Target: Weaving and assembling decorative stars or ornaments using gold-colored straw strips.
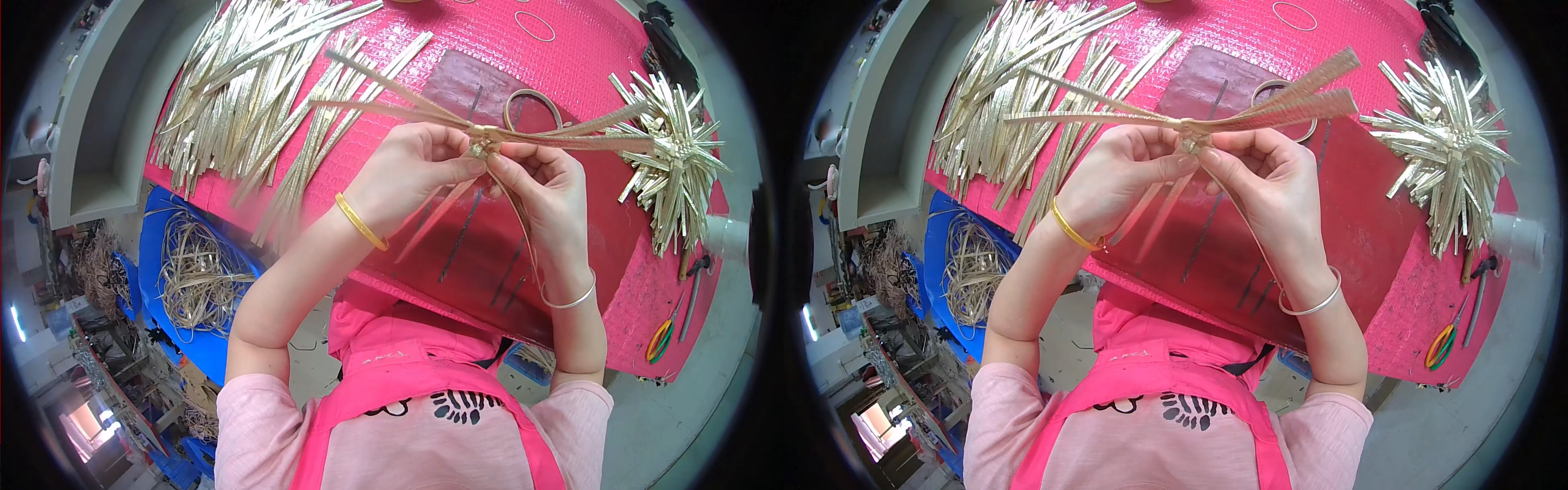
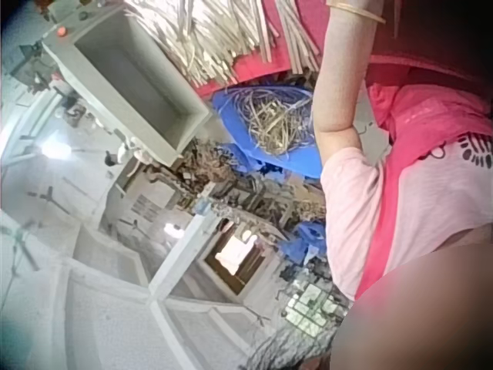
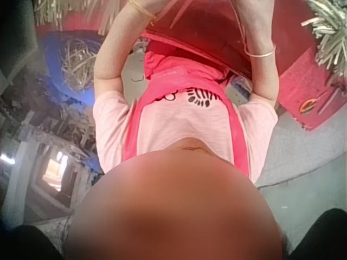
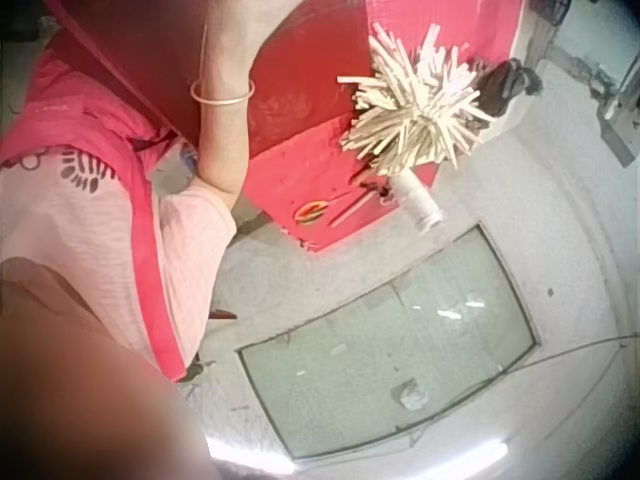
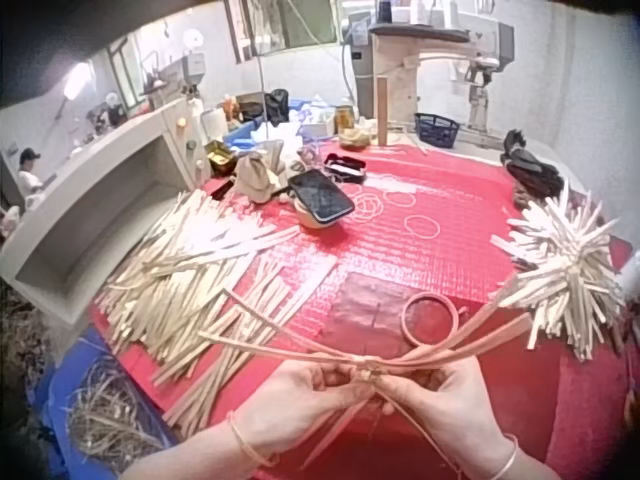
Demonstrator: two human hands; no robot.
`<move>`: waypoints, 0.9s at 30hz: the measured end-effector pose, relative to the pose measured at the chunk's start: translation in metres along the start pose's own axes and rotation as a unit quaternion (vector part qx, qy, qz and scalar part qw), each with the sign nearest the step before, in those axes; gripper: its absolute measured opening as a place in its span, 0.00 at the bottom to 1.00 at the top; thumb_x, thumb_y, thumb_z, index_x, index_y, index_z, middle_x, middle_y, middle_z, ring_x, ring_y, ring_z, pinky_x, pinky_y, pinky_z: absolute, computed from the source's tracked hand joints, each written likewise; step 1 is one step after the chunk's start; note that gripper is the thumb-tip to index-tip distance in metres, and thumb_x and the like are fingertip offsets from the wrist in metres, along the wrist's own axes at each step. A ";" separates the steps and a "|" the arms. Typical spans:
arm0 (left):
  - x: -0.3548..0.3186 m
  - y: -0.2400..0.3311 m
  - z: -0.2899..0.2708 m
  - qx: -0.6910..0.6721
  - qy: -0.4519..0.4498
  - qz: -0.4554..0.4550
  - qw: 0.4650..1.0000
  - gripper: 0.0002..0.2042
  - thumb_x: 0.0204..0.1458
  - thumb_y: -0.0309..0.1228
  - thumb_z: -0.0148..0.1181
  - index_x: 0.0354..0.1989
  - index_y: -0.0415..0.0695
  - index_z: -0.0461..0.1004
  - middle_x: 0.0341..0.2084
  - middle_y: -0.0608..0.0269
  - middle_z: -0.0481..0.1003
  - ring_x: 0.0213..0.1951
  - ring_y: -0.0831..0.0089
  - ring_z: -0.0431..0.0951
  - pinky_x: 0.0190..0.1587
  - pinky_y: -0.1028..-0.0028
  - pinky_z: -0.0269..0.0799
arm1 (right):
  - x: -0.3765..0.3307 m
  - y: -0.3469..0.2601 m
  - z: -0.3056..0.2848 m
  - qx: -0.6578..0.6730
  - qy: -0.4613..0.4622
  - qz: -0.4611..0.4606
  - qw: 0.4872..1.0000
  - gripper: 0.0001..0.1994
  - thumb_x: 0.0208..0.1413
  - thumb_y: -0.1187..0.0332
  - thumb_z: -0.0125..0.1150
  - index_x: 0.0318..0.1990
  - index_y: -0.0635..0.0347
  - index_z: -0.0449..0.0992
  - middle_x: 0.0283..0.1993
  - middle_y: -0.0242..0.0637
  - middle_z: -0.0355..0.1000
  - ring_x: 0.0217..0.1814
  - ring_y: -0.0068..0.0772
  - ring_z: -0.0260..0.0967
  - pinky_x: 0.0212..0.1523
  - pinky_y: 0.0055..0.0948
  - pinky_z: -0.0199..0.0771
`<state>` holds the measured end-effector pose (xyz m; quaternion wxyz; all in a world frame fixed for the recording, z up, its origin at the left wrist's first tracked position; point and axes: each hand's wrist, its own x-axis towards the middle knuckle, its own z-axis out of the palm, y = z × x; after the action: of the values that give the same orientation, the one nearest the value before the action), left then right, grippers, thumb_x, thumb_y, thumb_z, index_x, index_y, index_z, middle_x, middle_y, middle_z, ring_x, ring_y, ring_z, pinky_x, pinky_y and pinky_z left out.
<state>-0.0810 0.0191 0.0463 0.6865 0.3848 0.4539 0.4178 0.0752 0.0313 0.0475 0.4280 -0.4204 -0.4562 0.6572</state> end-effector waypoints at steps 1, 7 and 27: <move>-0.002 0.003 0.002 0.016 0.004 -0.008 1.000 0.08 0.44 0.27 0.55 0.30 0.35 0.68 0.19 0.65 0.70 0.21 0.83 0.68 0.22 0.86 0.63 | 0.001 0.001 -0.002 0.000 0.001 0.000 1.000 0.07 0.44 0.76 0.55 0.32 0.70 0.69 0.26 0.35 0.69 0.24 0.16 0.64 0.23 0.13 0.66; -0.007 0.011 0.004 0.054 0.015 -0.020 0.998 0.08 0.44 0.26 0.54 0.29 0.33 0.69 0.18 0.64 0.70 0.18 0.82 0.69 0.20 0.85 0.64 | 0.002 0.000 -0.007 -0.013 -0.024 -0.003 1.000 0.08 0.44 0.75 0.55 0.33 0.69 0.70 0.27 0.36 0.69 0.25 0.16 0.65 0.22 0.13 0.66; -0.014 -0.004 0.000 0.322 0.060 0.272 0.905 0.06 0.37 0.22 0.57 0.25 0.35 0.70 0.15 0.60 0.69 0.17 0.75 0.70 0.20 0.80 0.65 | 0.012 -0.018 -0.023 -0.110 -0.195 0.079 0.971 0.09 0.43 0.72 0.57 0.32 0.68 0.70 0.28 0.32 0.68 0.28 0.18 0.64 0.31 0.17 0.63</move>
<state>-0.0830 0.0051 0.0471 0.3564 0.6673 0.4821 0.4418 0.0968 0.0517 0.0580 0.2285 -0.3632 -0.5659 0.7040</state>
